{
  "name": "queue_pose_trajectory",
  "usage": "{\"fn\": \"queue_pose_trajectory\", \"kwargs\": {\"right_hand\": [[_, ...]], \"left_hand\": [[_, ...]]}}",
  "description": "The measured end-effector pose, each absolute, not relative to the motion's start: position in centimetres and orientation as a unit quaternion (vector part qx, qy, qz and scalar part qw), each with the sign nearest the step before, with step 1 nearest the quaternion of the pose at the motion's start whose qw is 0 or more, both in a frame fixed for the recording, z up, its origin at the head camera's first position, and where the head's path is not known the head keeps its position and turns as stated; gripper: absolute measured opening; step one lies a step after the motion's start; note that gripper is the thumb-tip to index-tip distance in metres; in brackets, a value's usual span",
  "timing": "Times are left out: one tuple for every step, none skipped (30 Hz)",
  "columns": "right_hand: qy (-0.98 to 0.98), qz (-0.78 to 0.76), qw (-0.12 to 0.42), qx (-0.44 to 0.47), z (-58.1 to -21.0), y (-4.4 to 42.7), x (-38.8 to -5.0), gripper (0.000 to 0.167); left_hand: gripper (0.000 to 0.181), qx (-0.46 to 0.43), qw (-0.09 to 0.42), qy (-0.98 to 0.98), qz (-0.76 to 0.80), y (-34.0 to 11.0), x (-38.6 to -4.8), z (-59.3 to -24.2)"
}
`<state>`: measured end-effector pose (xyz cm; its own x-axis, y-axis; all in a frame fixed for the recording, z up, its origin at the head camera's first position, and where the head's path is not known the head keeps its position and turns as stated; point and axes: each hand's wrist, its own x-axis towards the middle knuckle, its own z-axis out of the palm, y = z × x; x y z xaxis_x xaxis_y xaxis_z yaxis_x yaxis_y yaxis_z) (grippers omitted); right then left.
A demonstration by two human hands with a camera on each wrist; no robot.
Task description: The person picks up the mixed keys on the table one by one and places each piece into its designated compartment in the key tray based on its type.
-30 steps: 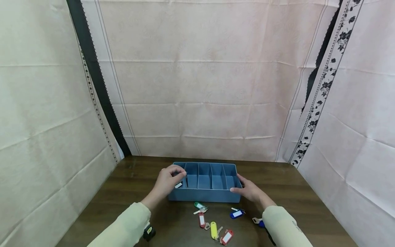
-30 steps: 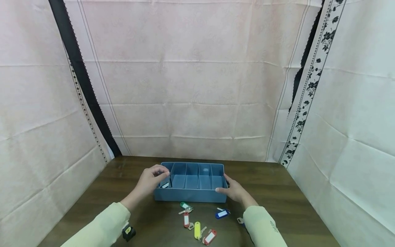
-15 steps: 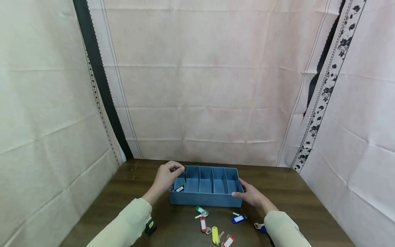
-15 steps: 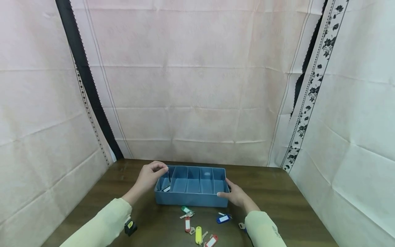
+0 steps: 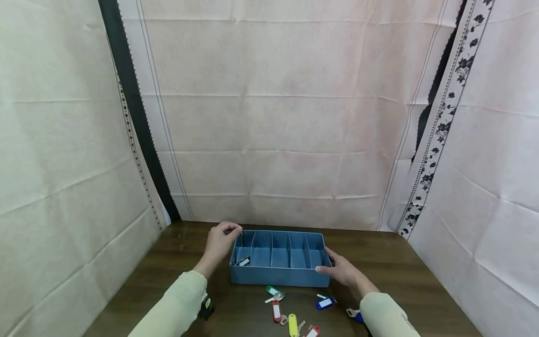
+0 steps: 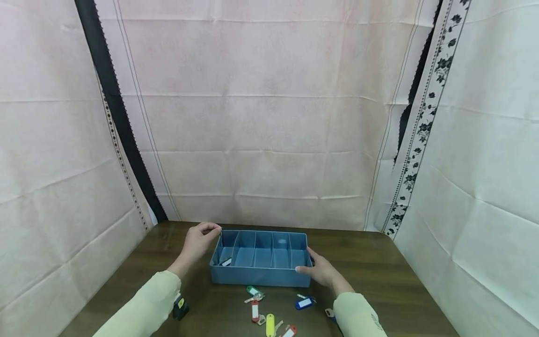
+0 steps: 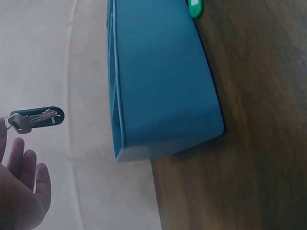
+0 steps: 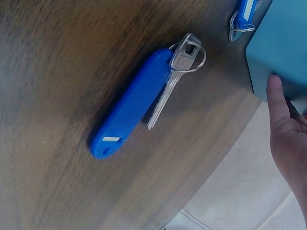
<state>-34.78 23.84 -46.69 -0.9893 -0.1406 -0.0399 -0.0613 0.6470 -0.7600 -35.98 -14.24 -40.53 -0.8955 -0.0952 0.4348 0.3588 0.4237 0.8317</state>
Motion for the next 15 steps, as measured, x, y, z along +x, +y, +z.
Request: {"fn": "queue_pose_trajectory", "kwargs": {"right_hand": [[0.906,-0.417,0.048,-0.056,-46.7,23.8,-34.8,0.098],[0.906,-0.417,0.047,-0.056,-46.7,23.8,-34.8,0.098],[0.907,-0.415,0.047,-0.057,-46.7,23.8,-34.9,0.098],[0.907,-0.414,0.047,-0.058,-46.6,23.8,-34.9,0.098],[0.908,-0.413,0.047,-0.058,-46.5,23.8,-34.9,0.098],[0.908,-0.413,0.048,-0.058,-46.5,23.8,-34.9,0.098],[0.909,-0.41,0.047,-0.06,-46.4,23.8,-34.9,0.098],[0.909,-0.409,0.046,-0.06,-46.3,23.8,-34.9,0.098],[0.91,-0.408,0.046,-0.061,-46.3,23.8,-34.8,0.097],[0.91,-0.408,0.047,-0.061,-46.3,23.8,-34.8,0.097],[0.91,-0.408,0.047,-0.062,-46.2,23.8,-34.8,0.097],[0.91,-0.407,0.047,-0.063,-46.2,23.8,-34.7,0.097],[0.911,-0.405,0.048,-0.064,-46.2,23.8,-34.7,0.097],[0.911,-0.405,0.05,-0.064,-46.1,23.7,-34.6,0.097],[0.911,-0.405,0.051,-0.064,-46.2,23.7,-34.6,0.098]], "left_hand": [[0.01,-0.079,0.215,-0.815,-0.532,-14.4,-36.2,-40.6],[0.011,-0.077,0.216,-0.815,-0.533,-14.6,-36.4,-40.6],[0.012,-0.075,0.216,-0.813,-0.535,-14.7,-36.5,-40.6],[0.012,-0.072,0.217,-0.812,-0.536,-14.7,-36.7,-40.6],[0.012,-0.07,0.219,-0.812,-0.536,-14.8,-36.9,-40.5],[0.013,-0.068,0.221,-0.813,-0.535,-14.8,-37.0,-40.4],[0.013,-0.065,0.222,-0.811,-0.537,-14.7,-37.1,-40.4],[0.014,-0.063,0.223,-0.812,-0.536,-14.7,-37.2,-40.3],[0.014,-0.061,0.224,-0.813,-0.535,-14.7,-37.4,-40.4],[0.014,-0.06,0.224,-0.813,-0.534,-14.6,-37.5,-40.4],[0.015,-0.058,0.223,-0.813,-0.535,-14.5,-37.6,-40.4],[0.015,-0.055,0.222,-0.812,-0.536,-14.4,-37.7,-40.4],[0.016,-0.053,0.22,-0.812,-0.539,-14.3,-37.8,-40.5],[0.016,-0.051,0.218,-0.813,-0.538,-14.2,-37.9,-40.6],[0.016,-0.049,0.215,-0.813,-0.538,-14.1,-38.0,-40.7]]}}
